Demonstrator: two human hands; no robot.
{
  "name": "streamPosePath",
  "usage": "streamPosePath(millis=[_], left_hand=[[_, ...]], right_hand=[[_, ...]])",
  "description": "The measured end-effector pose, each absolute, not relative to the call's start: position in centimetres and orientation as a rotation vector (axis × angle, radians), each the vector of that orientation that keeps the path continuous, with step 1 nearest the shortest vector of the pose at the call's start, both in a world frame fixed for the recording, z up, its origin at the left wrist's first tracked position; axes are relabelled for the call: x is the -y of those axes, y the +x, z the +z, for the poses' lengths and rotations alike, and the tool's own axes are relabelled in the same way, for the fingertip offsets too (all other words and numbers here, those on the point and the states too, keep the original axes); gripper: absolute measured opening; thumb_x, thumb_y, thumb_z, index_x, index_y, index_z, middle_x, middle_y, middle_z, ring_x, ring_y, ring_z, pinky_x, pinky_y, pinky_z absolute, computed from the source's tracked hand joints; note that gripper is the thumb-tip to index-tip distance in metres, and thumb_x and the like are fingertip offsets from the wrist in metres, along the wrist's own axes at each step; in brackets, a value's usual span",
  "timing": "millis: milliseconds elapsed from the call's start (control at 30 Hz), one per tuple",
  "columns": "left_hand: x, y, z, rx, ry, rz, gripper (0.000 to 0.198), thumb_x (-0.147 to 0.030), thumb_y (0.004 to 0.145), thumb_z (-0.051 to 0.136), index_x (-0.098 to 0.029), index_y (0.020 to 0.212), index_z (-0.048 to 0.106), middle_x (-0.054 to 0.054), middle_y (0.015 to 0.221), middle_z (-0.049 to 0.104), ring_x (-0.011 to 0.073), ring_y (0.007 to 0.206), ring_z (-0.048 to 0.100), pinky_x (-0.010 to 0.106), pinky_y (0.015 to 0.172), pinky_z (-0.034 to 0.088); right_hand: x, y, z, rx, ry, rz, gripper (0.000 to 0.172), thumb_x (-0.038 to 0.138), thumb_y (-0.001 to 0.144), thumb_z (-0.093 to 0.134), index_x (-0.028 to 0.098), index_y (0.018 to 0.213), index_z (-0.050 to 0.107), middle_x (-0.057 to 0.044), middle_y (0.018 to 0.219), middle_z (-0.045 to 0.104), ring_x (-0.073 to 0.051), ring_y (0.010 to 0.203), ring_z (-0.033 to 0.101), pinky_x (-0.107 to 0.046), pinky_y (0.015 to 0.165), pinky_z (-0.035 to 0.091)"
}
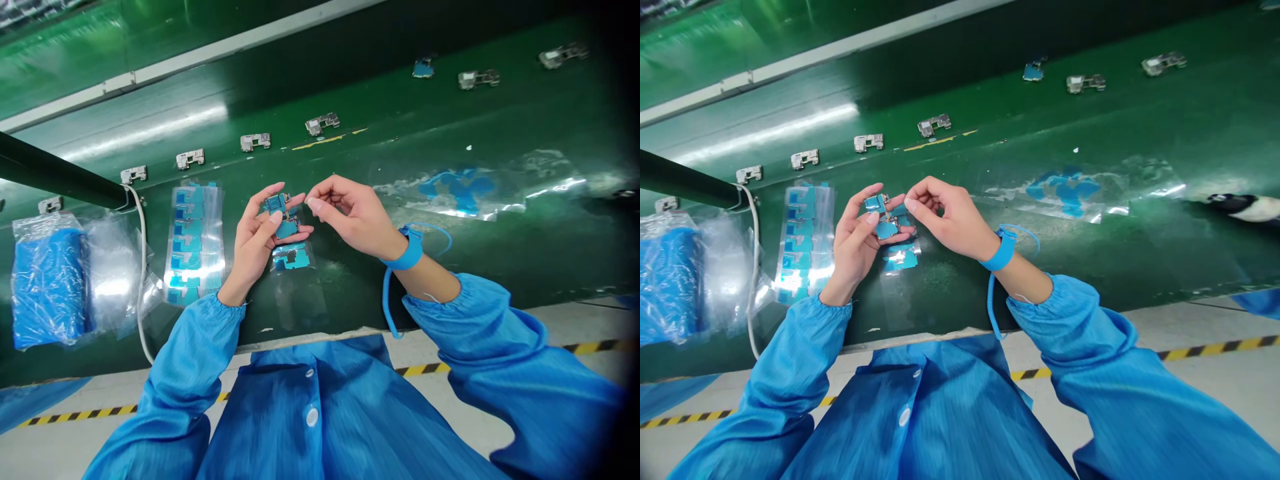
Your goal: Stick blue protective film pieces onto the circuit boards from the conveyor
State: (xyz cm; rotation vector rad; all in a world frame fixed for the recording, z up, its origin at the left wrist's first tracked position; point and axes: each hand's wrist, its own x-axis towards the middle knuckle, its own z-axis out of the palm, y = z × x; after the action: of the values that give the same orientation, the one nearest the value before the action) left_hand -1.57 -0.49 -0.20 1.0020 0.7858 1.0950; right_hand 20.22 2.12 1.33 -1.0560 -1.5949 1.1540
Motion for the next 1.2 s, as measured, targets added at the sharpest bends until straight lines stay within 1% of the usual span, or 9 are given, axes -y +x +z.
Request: streamPosePath(millis=[167, 367, 533, 700, 833, 933, 1000, 1100, 1200], left_hand=[[0.5, -1.5, -0.2, -0.726, 1.100, 1.136, 0.069, -0.035, 0.096, 0.091, -0.034, 0.154, 0.053, 0.008, 0.151, 0.078, 0.0294, 0.117, 0.087, 0.036, 0.100, 0.075], [0.7, -1.0, 0.6, -0.846, 0.998, 1.128, 0.059, -0.041, 0.095, 0.091, -0.028, 0.143, 0.058, 0.010, 0.148, 0.080, 0.0233, 0.097, 0.090, 0.036, 0.090, 0.077], [0.8, -0.9, 1.1, -0.935, 0.903, 1.144, 0.065, -0.050, 0.091, 0.094, -0.024, 0.141, 0.060, 0.014, 0.137, 0.084, 0.0349, 0.121, 0.085, 0.041, 0.089, 0.076], [0.7, -1.0, 1.0, -0.952, 0.850, 1.140, 0.070, -0.056, 0.091, 0.092, -0.026, 0.144, 0.058, 0.012, 0.123, 0.087, 0.0352, 0.117, 0.086, 0.042, 0.086, 0.076], [0.8, -1.0, 1.1, -0.933, 0.836, 1.144, 0.060, -0.058, 0.097, 0.085, -0.026, 0.141, 0.061, 0.009, 0.111, 0.087, 0.0372, 0.131, 0.082, 0.043, 0.090, 0.075], [0.9, -0.9, 1.2, -0.907, 0.842, 1.157, 0.055, -0.052, 0.098, 0.085, -0.026, 0.140, 0.062, 0.008, 0.108, 0.087, 0.0374, 0.140, 0.077, 0.042, 0.092, 0.075], [1.0, -0.9, 1.3, -0.914, 0.860, 1.164, 0.057, -0.048, 0.096, 0.089, -0.026, 0.141, 0.061, 0.008, 0.111, 0.087, 0.0360, 0.136, 0.079, 0.038, 0.089, 0.075], [1.0, -0.9, 1.2, -0.985, 0.876, 1.166, 0.057, -0.049, 0.094, 0.090, -0.023, 0.138, 0.064, 0.011, 0.116, 0.088, 0.0319, 0.117, 0.086, 0.033, 0.081, 0.075], [0.9, -0.8, 1.0, -1.063, 0.879, 1.169, 0.053, -0.053, 0.094, 0.091, -0.021, 0.130, 0.069, 0.011, 0.111, 0.089, 0.0307, 0.106, 0.088, 0.032, 0.076, 0.074]], right_hand=[[-2.1, 20.2, 1.3, 1.627, -1.069, 1.177, 0.032, 0.053, 0.105, 0.075, 0.023, 0.099, 0.071, -0.002, 0.089, 0.070, -0.017, 0.075, 0.058, -0.034, 0.072, 0.049], [-1.8, 19.8, 0.9, 1.657, -1.086, 1.218, 0.030, 0.051, 0.108, 0.071, 0.022, 0.099, 0.071, -0.002, 0.088, 0.070, -0.018, 0.076, 0.060, -0.035, 0.073, 0.047], [-1.1, 18.8, 0.2, 1.776, -1.028, 1.252, 0.031, 0.053, 0.107, 0.072, 0.023, 0.099, 0.074, -0.001, 0.085, 0.063, -0.017, 0.072, 0.054, -0.035, 0.067, 0.044], [-0.8, 18.0, -0.1, 1.713, -1.037, 1.147, 0.030, 0.053, 0.104, 0.077, 0.024, 0.095, 0.078, -0.002, 0.084, 0.057, -0.017, 0.070, 0.049, -0.035, 0.062, 0.042], [-0.7, 17.9, -0.2, 1.654, -1.060, 1.164, 0.031, 0.051, 0.102, 0.079, 0.023, 0.087, 0.074, -0.001, 0.084, 0.054, -0.016, 0.069, 0.049, -0.035, 0.062, 0.040], [-0.7, 17.8, -0.1, 1.635, -1.057, 1.179, 0.028, 0.045, 0.101, 0.079, 0.022, 0.086, 0.072, 0.001, 0.083, 0.052, -0.015, 0.068, 0.048, -0.034, 0.063, 0.038], [-0.7, 17.8, 0.1, 1.648, -1.052, 1.181, 0.026, 0.041, 0.101, 0.077, 0.022, 0.085, 0.071, 0.001, 0.082, 0.051, -0.015, 0.068, 0.047, -0.034, 0.063, 0.037], [-0.7, 17.8, 0.3, 1.698, -1.048, 1.183, 0.024, 0.037, 0.100, 0.077, 0.021, 0.083, 0.070, 0.002, 0.080, 0.051, -0.014, 0.068, 0.046, -0.033, 0.063, 0.036], [-0.7, 17.8, 0.2, 1.735, -1.044, 1.200, 0.024, 0.036, 0.099, 0.076, 0.021, 0.082, 0.070, 0.002, 0.078, 0.050, -0.015, 0.068, 0.046, -0.033, 0.064, 0.036]])
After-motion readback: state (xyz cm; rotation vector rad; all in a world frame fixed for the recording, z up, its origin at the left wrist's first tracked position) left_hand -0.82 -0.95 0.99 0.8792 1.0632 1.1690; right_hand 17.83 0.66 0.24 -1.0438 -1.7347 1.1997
